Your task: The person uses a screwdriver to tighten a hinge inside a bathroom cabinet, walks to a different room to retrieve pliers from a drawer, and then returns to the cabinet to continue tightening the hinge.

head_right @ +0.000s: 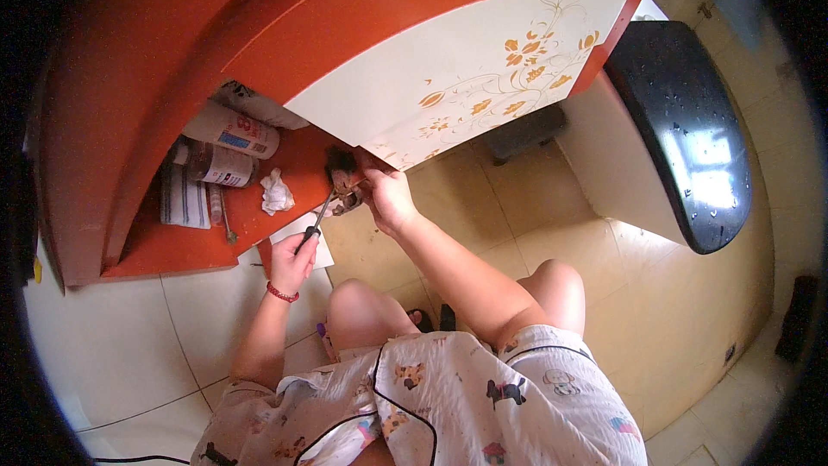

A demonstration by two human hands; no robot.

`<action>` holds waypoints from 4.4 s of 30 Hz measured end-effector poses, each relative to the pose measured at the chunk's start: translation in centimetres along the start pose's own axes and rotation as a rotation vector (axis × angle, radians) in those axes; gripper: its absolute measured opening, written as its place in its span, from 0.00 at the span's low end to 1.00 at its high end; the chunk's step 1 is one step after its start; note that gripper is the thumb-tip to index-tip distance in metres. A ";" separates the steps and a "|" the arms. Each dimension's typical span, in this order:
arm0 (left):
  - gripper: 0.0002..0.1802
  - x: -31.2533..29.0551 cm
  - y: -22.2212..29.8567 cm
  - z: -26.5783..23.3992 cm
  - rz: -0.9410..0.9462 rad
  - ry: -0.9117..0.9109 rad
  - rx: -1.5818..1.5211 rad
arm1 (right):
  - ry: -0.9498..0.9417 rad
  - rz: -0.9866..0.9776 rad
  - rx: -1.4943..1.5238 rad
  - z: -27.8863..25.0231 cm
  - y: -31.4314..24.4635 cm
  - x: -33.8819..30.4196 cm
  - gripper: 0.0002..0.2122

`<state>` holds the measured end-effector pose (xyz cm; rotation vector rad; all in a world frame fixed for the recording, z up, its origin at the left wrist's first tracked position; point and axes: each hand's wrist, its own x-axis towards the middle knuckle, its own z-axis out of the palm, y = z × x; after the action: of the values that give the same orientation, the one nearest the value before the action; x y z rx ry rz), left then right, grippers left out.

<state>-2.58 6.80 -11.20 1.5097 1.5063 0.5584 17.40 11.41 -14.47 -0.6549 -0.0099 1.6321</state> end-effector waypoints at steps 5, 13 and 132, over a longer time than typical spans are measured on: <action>0.12 -0.7 -0.9 1.4 -0.062 0.004 -0.257 | 0.016 -0.012 -0.047 0.1 0.3 0.0 0.11; 0.13 -1.3 0.5 2.5 -0.156 0.040 -0.478 | -0.025 -0.021 -0.023 -0.4 0.6 0.5 0.11; 0.19 -1.8 2.8 3.7 -0.080 0.054 -0.316 | -0.115 -0.905 -1.985 3.9 -0.8 -1.8 0.13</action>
<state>1.74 4.50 -10.19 1.1941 1.4353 0.7560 16.56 11.29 -10.16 -1.6028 -1.8724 0.2739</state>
